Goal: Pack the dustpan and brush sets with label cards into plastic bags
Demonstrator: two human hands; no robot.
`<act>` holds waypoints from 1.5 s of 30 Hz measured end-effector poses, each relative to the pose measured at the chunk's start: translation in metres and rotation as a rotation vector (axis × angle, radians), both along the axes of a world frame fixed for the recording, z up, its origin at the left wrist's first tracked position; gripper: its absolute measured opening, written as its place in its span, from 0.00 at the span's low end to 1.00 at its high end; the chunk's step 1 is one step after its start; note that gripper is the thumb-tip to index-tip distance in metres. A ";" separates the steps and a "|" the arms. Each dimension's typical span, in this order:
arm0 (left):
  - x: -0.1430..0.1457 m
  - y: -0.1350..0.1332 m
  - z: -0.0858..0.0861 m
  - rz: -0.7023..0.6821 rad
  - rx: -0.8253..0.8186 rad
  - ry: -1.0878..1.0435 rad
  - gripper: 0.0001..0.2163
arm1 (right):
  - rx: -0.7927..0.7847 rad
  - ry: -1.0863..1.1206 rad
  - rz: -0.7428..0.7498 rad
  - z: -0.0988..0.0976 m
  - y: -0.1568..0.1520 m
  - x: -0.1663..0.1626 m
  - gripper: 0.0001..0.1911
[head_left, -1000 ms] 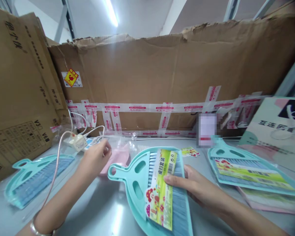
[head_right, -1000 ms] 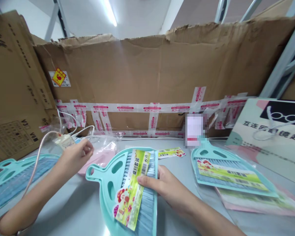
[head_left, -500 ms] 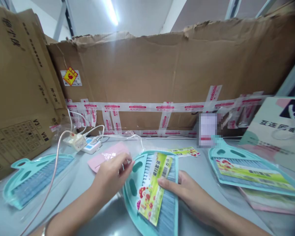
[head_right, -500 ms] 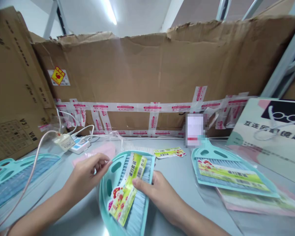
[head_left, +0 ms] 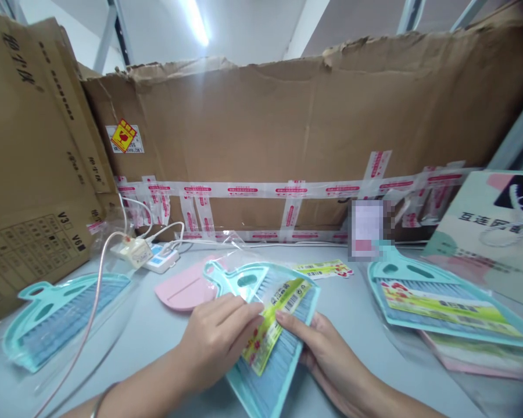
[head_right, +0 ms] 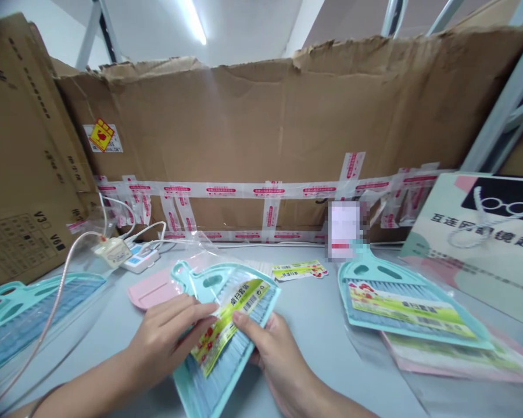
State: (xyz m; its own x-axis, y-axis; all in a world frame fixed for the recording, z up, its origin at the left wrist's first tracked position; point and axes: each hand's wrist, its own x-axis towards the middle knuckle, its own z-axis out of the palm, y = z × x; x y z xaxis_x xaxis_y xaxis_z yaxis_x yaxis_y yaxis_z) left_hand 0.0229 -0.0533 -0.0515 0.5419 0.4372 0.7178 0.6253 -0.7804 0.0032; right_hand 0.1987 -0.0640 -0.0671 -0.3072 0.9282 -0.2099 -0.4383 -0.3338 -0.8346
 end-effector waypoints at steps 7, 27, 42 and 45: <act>-0.018 0.009 0.008 0.268 -0.179 -0.584 0.27 | 0.011 0.176 -0.288 0.001 0.009 0.003 0.26; -0.003 0.010 0.002 -0.176 -1.188 -0.774 0.24 | 0.104 -0.255 -0.365 0.011 0.040 0.038 0.31; -0.010 0.021 0.009 0.070 -1.483 -1.027 0.20 | 0.146 -0.027 0.182 0.025 0.032 0.041 0.26; -0.013 0.020 0.014 0.016 -1.522 -0.997 0.22 | 0.118 -0.048 0.158 0.021 0.036 0.044 0.25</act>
State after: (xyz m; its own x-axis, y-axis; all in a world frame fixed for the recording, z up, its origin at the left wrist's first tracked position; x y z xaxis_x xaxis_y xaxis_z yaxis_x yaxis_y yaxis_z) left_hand 0.0097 -0.0338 -0.0373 0.1975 0.9477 -0.2507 -0.0492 0.2650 0.9630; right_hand 0.2424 -0.0283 -0.0463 -0.4436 0.8880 -0.1207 -0.3468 -0.2943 -0.8906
